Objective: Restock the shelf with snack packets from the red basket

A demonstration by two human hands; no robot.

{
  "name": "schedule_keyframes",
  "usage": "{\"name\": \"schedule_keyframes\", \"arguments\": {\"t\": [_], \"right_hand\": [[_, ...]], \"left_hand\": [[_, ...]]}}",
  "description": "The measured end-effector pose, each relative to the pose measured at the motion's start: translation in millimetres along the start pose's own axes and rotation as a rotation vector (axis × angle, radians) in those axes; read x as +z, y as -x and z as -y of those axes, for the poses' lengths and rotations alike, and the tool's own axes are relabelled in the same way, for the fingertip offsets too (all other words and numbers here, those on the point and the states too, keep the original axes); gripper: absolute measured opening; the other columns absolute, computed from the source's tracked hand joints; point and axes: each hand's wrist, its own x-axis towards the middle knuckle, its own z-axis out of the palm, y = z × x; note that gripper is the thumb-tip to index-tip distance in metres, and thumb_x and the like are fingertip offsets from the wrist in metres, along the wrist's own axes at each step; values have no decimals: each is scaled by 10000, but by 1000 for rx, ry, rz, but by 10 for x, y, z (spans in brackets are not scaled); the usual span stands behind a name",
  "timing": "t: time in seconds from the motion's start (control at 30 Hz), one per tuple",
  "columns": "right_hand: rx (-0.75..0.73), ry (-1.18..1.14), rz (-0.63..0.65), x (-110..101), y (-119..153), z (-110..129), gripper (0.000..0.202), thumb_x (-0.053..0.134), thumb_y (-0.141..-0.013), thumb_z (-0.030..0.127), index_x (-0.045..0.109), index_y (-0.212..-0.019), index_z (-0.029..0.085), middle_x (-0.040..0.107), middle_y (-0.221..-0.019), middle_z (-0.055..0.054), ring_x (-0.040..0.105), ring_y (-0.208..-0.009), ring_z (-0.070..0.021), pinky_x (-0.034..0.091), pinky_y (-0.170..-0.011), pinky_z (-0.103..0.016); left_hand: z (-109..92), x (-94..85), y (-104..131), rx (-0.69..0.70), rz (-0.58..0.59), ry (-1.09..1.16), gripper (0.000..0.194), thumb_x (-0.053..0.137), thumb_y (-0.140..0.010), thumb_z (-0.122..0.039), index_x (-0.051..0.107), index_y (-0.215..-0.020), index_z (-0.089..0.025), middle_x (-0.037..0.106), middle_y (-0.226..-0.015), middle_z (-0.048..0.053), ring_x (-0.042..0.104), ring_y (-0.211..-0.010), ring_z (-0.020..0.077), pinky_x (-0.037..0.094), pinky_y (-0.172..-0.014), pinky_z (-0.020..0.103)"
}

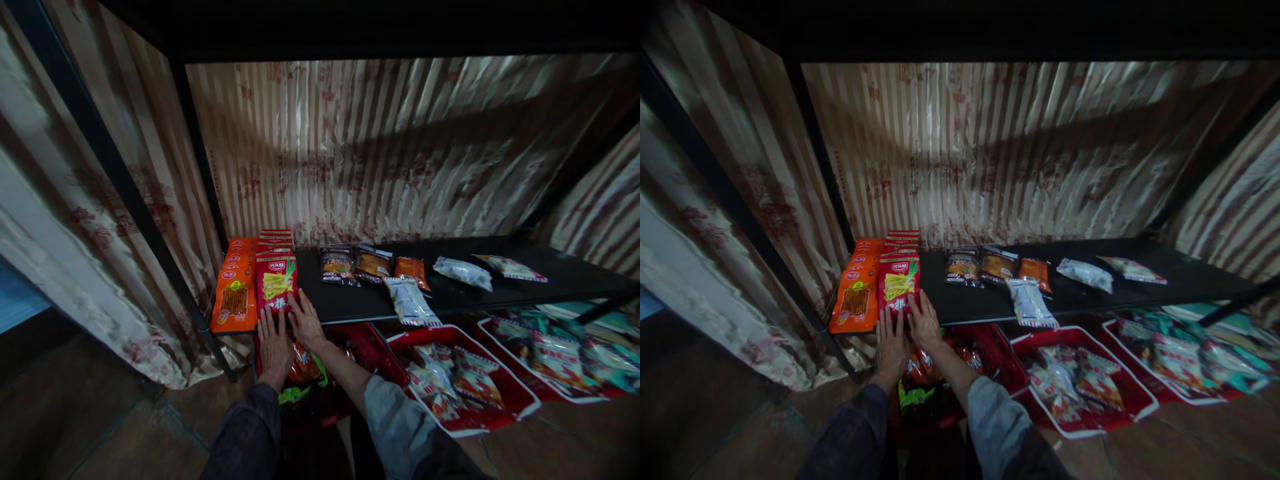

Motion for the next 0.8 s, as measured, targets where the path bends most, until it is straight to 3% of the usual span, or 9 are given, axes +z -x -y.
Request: {"name": "schedule_keyframes", "arguments": {"t": [0.13, 0.3, 0.43, 0.57, 0.67, 0.8], "right_hand": [[102, -35, 19, -76, 42, -46, 526, 340, -901, 242, 323, -1414, 128, 334, -1461, -159, 322, -1341, -238, 324, -1069, -417], [70, -49, 96, -192, 78, -80, 521, 325, -863, 153, 386, -1377, 91, 466, -1377, -143, 351, -1323, -209, 291, -1099, -393], [53, -27, 102, -270, 122, 4, 572, 352, -824, 101, 361, -1396, 111, 355, -1459, -130, 250, -1374, -224, 285, -1098, -420], [-55, -11, 143, -326, 81, 169, 592, 384, -813, 97, 368, -1397, 192, 218, -1526, -71, 121, -1412, -235, 299, -1081, -456], [-91, 6, 194, -327, 12, 236, 560, 401, -828, 128, 395, -1384, 197, 243, -1518, -67, 101, -1415, -253, 317, -1065, -464], [-103, 20, 259, -280, -45, 186, 542, 422, -816, 123, 435, -1357, 151, 327, -1479, -105, 182, -1401, -242, 279, -1096, -441]], "left_hand": [[42, -72, 43, -8, 8, 51, 617, 436, -828, -146, 282, -1426, -135, 137, -1529, 175, 38, -1409, 310, 220, -1092, 546], [168, -133, 151, 30, 43, 61, 595, 426, -826, -136, 305, -1407, -84, 142, -1520, 203, 18, -1407, 312, 234, -1093, 538], [159, -144, 180, 86, 100, 27, 635, 452, -789, -111, 295, -1402, -57, 170, -1511, 215, 51, -1409, 299, 239, -1100, 501], [70, -103, 112, 94, 151, 13, 657, 490, -748, -115, 330, -1384, -71, 188, -1510, 204, 68, -1407, 307, 240, -1098, 497], [40, -69, 75, 82, 188, 19, 652, 502, -724, -114, 366, -1360, -62, 226, -1497, 208, 84, -1404, 317, 242, -1095, 503], [65, -54, 94, 80, 188, 19, 647, 491, -709, -93, 386, -1347, -62, 265, -1485, 203, 91, -1404, 315, 243, -1091, 516]]}}
